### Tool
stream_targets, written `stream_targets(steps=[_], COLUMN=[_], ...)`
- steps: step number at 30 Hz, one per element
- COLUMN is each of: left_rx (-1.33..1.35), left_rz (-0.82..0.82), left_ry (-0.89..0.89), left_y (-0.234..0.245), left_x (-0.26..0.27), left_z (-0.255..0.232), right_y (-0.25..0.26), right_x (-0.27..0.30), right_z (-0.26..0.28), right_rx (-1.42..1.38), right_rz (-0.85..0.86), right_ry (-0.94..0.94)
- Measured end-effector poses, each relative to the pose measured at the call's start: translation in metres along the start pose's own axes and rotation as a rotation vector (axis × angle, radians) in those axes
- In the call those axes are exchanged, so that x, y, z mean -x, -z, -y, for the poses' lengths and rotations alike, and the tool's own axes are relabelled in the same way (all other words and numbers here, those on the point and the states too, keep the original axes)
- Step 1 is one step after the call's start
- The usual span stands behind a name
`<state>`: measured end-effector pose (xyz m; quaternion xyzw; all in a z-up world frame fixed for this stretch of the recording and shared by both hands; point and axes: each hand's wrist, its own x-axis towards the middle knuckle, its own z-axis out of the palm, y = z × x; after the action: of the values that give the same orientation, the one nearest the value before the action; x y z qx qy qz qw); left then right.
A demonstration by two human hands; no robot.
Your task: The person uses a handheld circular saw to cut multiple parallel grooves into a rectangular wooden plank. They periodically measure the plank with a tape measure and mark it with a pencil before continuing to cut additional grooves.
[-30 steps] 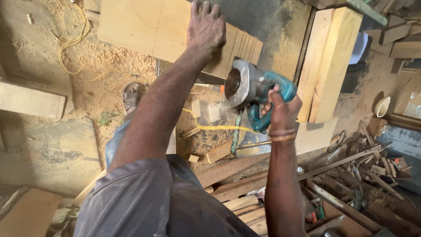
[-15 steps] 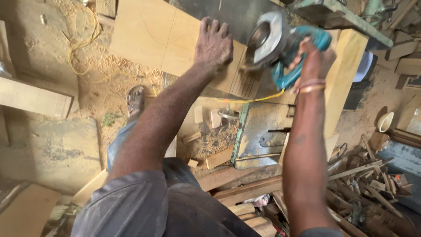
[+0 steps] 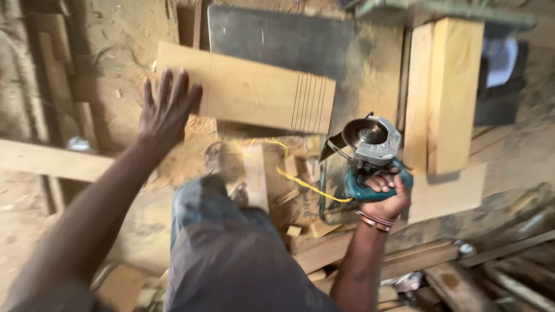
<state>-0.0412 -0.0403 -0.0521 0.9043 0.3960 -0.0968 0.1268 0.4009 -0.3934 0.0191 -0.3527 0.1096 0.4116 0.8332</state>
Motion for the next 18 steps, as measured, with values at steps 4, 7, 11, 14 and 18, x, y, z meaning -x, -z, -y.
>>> stream_targets(steps=[4, 7, 11, 14, 18], left_rx=[-0.219, -0.248, -0.148, -0.016, -0.081], left_rz=[-0.068, 0.073, 0.348, 0.292, 0.360], left_ry=[-0.024, -0.015, 0.101, 0.105, 0.119], left_y=[0.005, 0.035, 0.089, 0.107, 0.118], left_x=[-0.027, -0.021, -0.027, -0.038, -0.049], left_z=[0.004, -0.001, 0.002, 0.002, 0.005], right_y=[0.068, 0.121, 0.157, 0.149, 0.136], right_x=[0.023, 0.032, 0.042, 0.046, 0.051], right_z=[-0.012, 0.001, 0.024, 0.037, 0.037], right_rx=[-0.118, -0.174, -0.238, -0.291, -0.403], right_rz=[-0.084, -0.084, -0.065, -0.221, -0.139], right_ry=[0.150, 0.228, 0.297, 0.250, 0.168])
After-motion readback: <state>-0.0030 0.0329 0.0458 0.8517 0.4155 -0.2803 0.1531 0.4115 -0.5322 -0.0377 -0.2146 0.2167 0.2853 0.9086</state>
